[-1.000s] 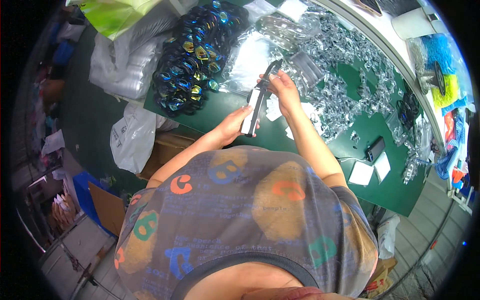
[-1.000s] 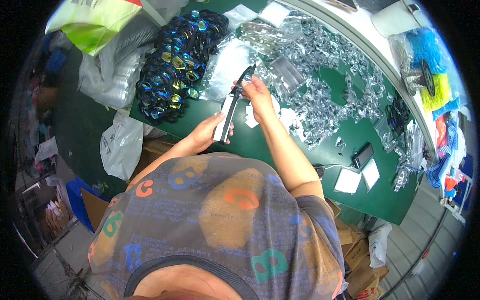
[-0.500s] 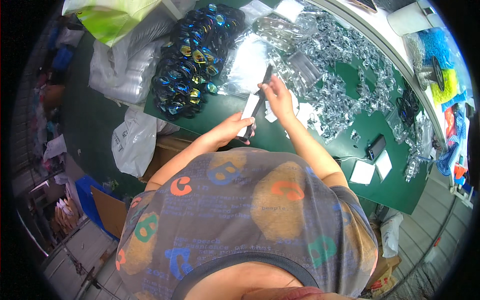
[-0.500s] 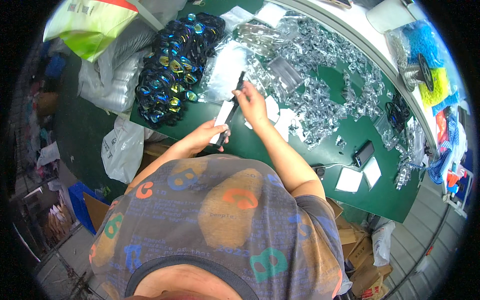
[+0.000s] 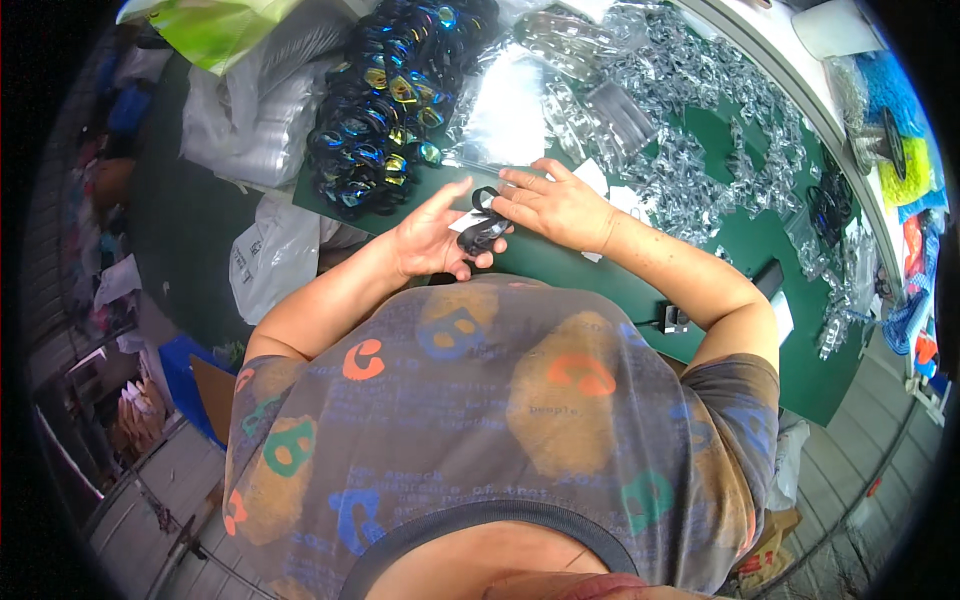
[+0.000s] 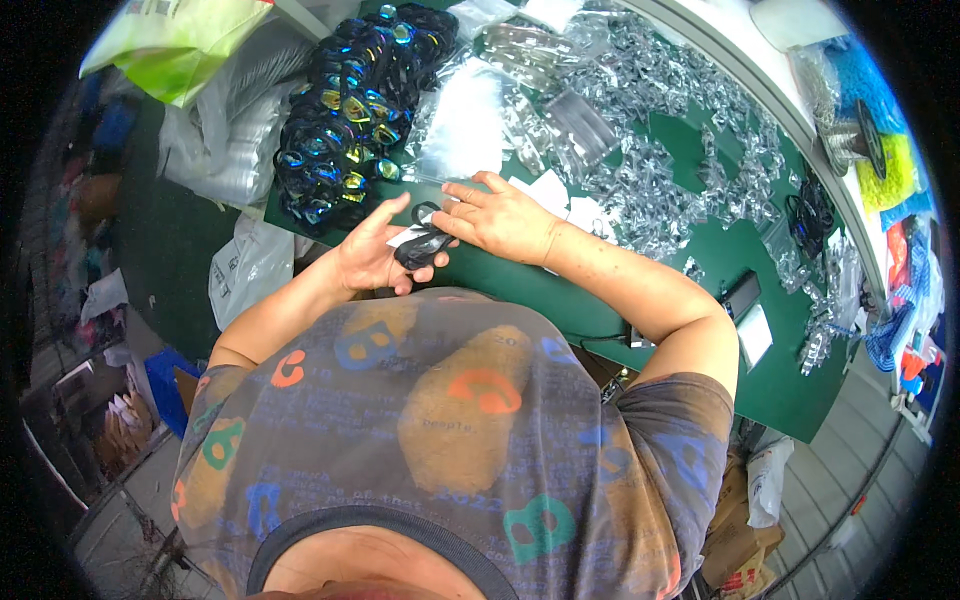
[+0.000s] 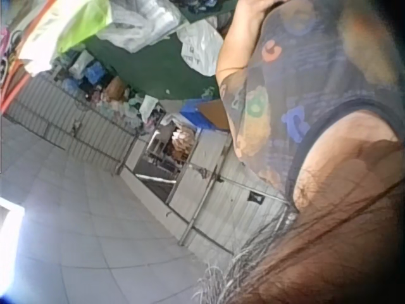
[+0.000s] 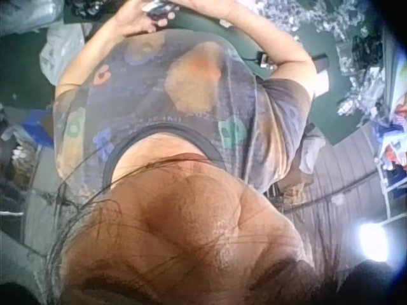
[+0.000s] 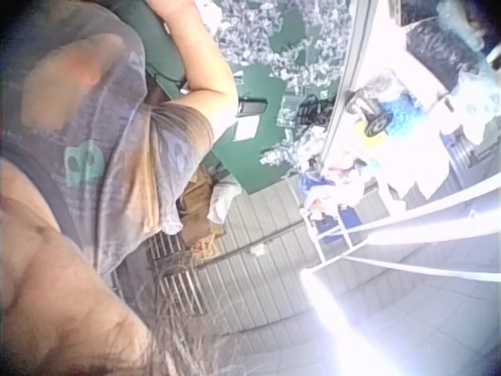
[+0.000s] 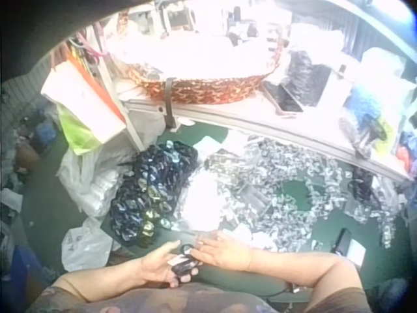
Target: Packaging swim goggles by placing them into clear plastic bags along with instruction sheets.
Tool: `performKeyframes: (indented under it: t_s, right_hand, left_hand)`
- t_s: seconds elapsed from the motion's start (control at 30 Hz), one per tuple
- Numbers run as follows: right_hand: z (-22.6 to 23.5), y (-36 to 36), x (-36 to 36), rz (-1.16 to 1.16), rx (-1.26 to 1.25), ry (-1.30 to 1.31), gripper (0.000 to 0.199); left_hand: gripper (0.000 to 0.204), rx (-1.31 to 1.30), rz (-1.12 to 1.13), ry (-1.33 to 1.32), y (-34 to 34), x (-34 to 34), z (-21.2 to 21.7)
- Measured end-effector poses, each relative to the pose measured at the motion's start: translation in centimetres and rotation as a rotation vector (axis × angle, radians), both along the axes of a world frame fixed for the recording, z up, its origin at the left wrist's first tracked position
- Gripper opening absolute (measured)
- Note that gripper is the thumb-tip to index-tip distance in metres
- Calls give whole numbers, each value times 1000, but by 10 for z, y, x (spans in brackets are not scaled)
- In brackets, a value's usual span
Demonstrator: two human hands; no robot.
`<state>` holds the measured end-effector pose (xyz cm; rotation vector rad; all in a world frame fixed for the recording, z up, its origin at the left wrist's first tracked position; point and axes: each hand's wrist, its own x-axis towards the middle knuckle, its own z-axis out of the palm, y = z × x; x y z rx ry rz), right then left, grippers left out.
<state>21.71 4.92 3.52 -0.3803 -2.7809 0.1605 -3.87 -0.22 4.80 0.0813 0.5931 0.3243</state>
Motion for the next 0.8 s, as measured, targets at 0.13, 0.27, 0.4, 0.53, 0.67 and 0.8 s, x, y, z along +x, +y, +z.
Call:
performKeyframes:
  t_s: [0.13, 0.27, 0.4, 0.53, 0.67, 0.8]
  right_hand:
    - [-9, -4, -1, 1, -62, -50, 42]
    - [4, 6, 2, -89, -692, -43, 53]
    - [6, 2, 5, -113, -488, 50, 69]
    - [-4, -16, -18, -30, -498, -47, 66]
    - [-13, -15, -16, -136, -807, -37, 50]
    - [-41, -27, -9, -240, -1073, 80, 51]
  left_hand:
    - [40, -10, -38, 62, -5, 4, -13]
    - [36, 59, -73, 167, -8, 1, -17]
    - [37, 104, -100, 206, -3, -6, -18]
    - [36, 147, -238, 222, -1, 0, -20]
    - [78, 326, -349, 358, 11, -3, -14]
    - [74, 950, -76, 622, 1, -21, -60]
